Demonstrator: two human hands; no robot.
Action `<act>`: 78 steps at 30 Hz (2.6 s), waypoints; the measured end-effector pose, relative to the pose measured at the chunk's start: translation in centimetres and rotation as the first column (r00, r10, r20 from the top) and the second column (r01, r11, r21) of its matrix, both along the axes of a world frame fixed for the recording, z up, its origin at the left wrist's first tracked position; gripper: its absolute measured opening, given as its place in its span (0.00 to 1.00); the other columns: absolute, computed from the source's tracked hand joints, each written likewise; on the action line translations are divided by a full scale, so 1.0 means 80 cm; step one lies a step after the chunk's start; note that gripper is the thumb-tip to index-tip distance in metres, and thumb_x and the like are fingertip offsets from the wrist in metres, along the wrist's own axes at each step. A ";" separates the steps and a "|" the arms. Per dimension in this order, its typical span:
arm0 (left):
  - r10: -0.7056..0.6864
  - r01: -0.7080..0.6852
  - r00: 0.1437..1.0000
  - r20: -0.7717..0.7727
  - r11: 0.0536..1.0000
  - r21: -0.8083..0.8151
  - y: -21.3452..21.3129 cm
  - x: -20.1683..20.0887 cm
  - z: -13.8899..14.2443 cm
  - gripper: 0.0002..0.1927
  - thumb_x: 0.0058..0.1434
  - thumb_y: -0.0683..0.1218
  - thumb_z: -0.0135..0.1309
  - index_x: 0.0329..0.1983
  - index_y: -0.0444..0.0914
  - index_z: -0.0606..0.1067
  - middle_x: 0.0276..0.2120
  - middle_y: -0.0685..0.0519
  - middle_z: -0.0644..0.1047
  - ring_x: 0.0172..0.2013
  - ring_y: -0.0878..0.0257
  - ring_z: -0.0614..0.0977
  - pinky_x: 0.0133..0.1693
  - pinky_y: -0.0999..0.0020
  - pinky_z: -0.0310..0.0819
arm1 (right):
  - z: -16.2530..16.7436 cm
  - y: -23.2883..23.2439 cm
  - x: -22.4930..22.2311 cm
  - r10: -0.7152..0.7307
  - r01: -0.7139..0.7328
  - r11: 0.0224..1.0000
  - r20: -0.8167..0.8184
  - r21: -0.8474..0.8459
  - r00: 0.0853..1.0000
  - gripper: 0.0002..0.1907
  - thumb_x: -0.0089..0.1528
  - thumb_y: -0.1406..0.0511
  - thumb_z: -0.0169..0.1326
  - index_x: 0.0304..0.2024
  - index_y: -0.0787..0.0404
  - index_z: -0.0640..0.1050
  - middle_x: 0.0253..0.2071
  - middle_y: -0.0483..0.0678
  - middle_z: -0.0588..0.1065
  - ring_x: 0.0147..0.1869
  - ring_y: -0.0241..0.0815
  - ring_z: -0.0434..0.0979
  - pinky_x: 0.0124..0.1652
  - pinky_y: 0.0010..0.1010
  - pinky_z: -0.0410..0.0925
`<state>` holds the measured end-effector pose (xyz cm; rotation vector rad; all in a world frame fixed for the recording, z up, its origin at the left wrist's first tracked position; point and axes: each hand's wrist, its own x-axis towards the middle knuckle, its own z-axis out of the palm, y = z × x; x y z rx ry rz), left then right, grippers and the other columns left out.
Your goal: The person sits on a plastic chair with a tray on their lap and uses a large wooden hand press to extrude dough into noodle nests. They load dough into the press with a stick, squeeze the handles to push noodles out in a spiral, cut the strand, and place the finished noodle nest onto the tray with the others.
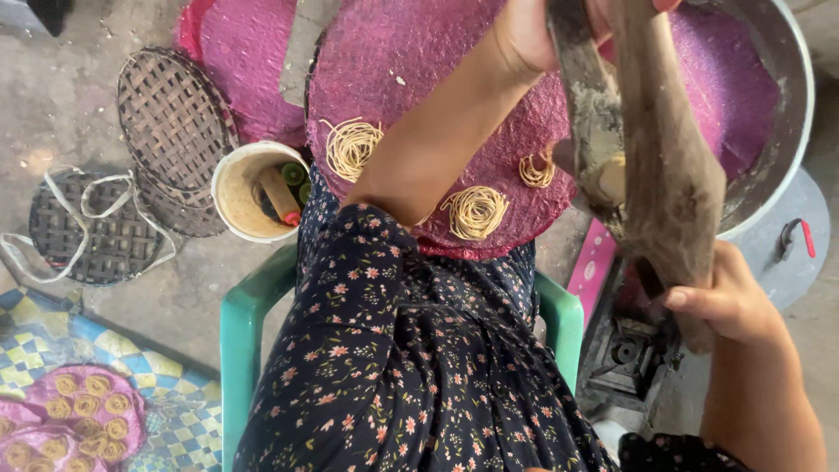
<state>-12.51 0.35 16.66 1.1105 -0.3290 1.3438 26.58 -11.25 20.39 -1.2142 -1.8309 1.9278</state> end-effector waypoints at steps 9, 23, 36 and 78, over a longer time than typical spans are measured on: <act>0.015 0.039 0.977 0.212 0.969 -0.246 -0.045 0.013 0.013 0.25 0.66 0.64 0.42 0.39 0.39 0.72 0.38 0.50 0.74 0.42 0.56 0.76 0.48 0.60 0.71 | 0.010 -0.022 0.032 0.018 -0.030 0.995 0.131 0.093 0.991 0.37 0.46 0.61 0.67 0.52 0.78 0.76 0.47 0.57 0.80 0.51 0.45 0.78 0.51 0.35 0.70; -0.007 0.055 0.976 0.219 0.975 -0.215 -0.073 -0.008 0.023 0.17 0.71 0.60 0.40 0.38 0.45 0.72 0.35 0.49 0.75 0.40 0.53 0.77 0.48 0.57 0.72 | -0.009 -0.032 0.011 0.080 -0.104 0.979 0.137 0.174 0.987 0.32 0.42 0.63 0.68 0.47 0.73 0.80 0.42 0.53 0.83 0.47 0.42 0.81 0.49 0.33 0.72; -0.134 0.002 0.929 -0.344 0.934 -0.358 -0.029 0.064 -0.073 0.30 0.75 0.60 0.37 0.65 0.33 0.71 0.63 0.36 0.74 0.64 0.42 0.73 0.68 0.35 0.60 | -0.013 -0.058 0.030 -0.071 0.054 0.982 0.083 0.183 0.994 0.35 0.44 0.65 0.69 0.52 0.73 0.77 0.45 0.51 0.79 0.49 0.39 0.78 0.49 0.32 0.70; 0.516 -0.835 0.258 -0.817 0.544 0.080 -0.234 -0.055 -0.071 0.42 0.50 0.59 0.72 0.63 0.38 0.68 0.57 0.46 0.77 0.58 0.56 0.81 0.63 0.60 0.77 | -0.063 -0.041 -0.150 0.017 -0.021 0.634 0.014 0.773 1.000 0.44 0.53 0.52 0.67 0.68 0.63 0.73 0.65 0.56 0.71 0.70 0.53 0.69 0.68 0.42 0.61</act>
